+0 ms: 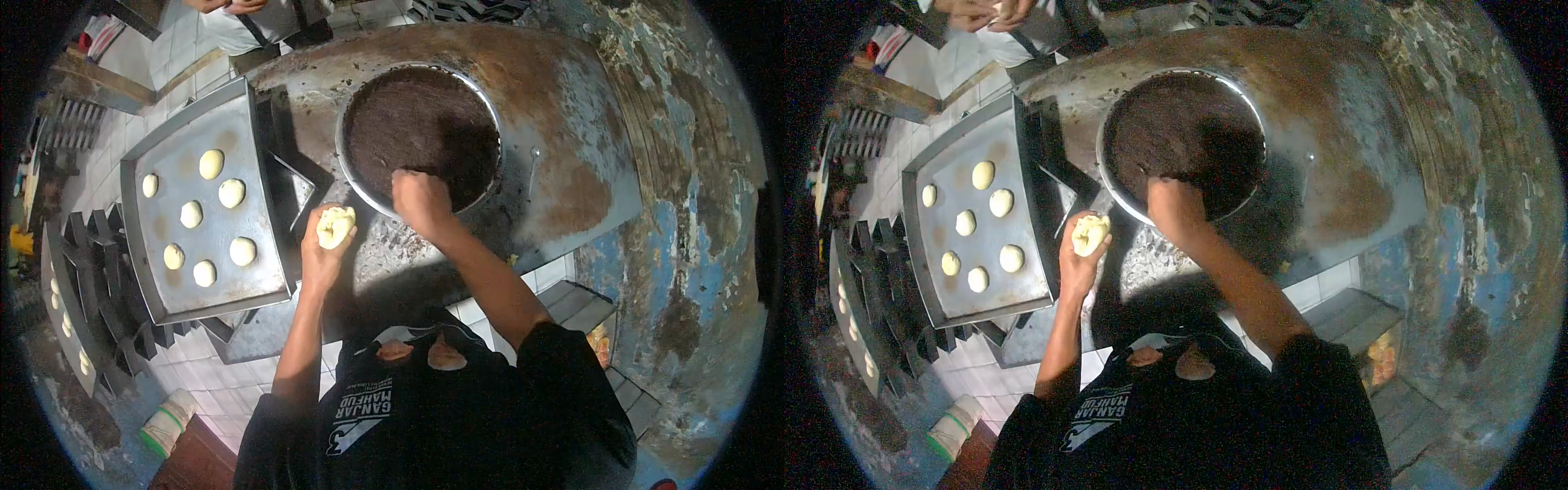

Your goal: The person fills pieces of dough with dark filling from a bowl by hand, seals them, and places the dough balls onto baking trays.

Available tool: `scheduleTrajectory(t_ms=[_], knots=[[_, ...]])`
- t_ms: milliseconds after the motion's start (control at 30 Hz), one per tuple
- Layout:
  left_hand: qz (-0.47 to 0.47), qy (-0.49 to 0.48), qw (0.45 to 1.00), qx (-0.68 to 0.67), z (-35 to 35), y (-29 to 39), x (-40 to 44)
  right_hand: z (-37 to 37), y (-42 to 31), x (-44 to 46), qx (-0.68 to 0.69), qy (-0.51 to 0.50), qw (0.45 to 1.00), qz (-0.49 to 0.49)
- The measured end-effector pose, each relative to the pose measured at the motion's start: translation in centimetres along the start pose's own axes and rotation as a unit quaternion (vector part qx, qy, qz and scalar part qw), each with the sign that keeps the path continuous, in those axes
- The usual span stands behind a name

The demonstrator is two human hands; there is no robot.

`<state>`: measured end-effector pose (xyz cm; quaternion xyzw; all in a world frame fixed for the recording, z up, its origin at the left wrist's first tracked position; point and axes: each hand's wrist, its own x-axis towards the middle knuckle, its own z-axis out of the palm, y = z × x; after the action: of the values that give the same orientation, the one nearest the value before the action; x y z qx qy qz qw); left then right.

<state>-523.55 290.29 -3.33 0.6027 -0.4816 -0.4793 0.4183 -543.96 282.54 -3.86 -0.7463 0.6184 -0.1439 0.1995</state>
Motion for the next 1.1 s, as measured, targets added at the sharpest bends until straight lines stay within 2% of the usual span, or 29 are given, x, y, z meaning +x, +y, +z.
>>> scheduleTrajectory(t_ms=[100,133,233,333,367,433,467,567,600,667,700,733,767,833,900,933,967,1000,1033,1067,1100], knots=[[0.001,0.021,1.000,-0.006,-0.1,-0.4,1.2,2.6,-0.7,0.7,0.021,-0.084,0.996,0.009],[-0.002,0.026,1.000,-0.008,-0.2,-0.8,1.4,3.1,0.2,1.0,0.120,-0.073,0.990,-0.013],[-0.015,0.041,0.999,-0.022,-0.3,-1.8,1.6,2.3,0.2,2.0,0.167,-0.020,0.985,0.046],[-0.013,0.050,0.998,-0.028,0.0,-2.3,2.3,5.0,0.1,1.9,0.024,-0.040,0.998,0.047],[-0.008,0.053,0.998,-0.028,0.1,-2.2,2.5,5.1,0.5,2.0,0.111,-0.028,0.993,0.014],[0.013,0.065,0.998,0.010,0.3,-1.8,2.9,4.8,1.6,2.6,0.282,-0.006,0.958,-0.062],[0.021,0.070,0.997,0.030,0.3,-1.7,2.8,4.0,2.3,2.6,0.346,-0.066,0.936,0.011],[0.058,0.090,0.993,0.054,1.1,-1.9,3.0,0.2,3.4,0.6,0.502,-0.173,0.846,0.046],[0.047,0.091,0.994,0.034,1.6,-1.6,3.0,-1.6,1.8,-0.3,0.582,-0.200,0.766,0.183],[0.052,0.102,0.992,0.045,3.2,-1.5,3.0,-1.2,-0.1,-3.5,0.454,-0.056,0.889,0.029],[0.065,0.107,0.991,0.047,4.0,-0.8,2.9,-1.0,-0.8,-4.9,0.378,0.020,0.924,-0.049],[0.062,0.107,0.989,0.081,5.0,-0.2,2.4,-0.2,-0.3,-5.6,0.191,0.160,0.939,-0.238],[0.085,0.095,0.989,0.071,5.9,-0.6,2.4,-0.1,-1.1,-8.2,0.039,0.077,0.985,-0.151],[0.074,0.084,0.972,0.204,6.6,0.3,1.2,0.1,-1.4,-11.9,0.000,0.075,0.983,-0.169],[0.138,0.074,0.928,0.338,6.1,-0.7,-0.9,-0.1,0.4,-14.3,-0.017,0.044,0.982,-0.185],[0.153,0.061,0.920,0.355,5.8,-2.0,-1.6,-0.7,1.2,-15.7,-0.017,0.010,0.984,-0.178],[0.038,0.076,0.945,0.314,6.1,-1.6,-2.7,-1.4,2.2,-16.9,-0.018,-0.024,0.985,-0.170],[0.007,0.108,0.958,0.265,6.2,-3.3,-2.9,-0.3,4.5,-17.6,0.020,0.014,0.979,-0.201],[-0.024,0.141,0.966,0.215,6.0,-5.9,-2.9,0.9,6.5,-18.1,0.061,0.033,0.981,-0.184],[0.006,0.106,0.990,0.096,5.8,-9.0,-3.0,2.0,8.0,-18.7,0.102,0.050,0.980,-0.166],[-0.028,0.084,0.996,0.031,6.2,-8.7,-4.2,3.2,9.5,-19.1,0.144,0.068,0.976,-0.148]])
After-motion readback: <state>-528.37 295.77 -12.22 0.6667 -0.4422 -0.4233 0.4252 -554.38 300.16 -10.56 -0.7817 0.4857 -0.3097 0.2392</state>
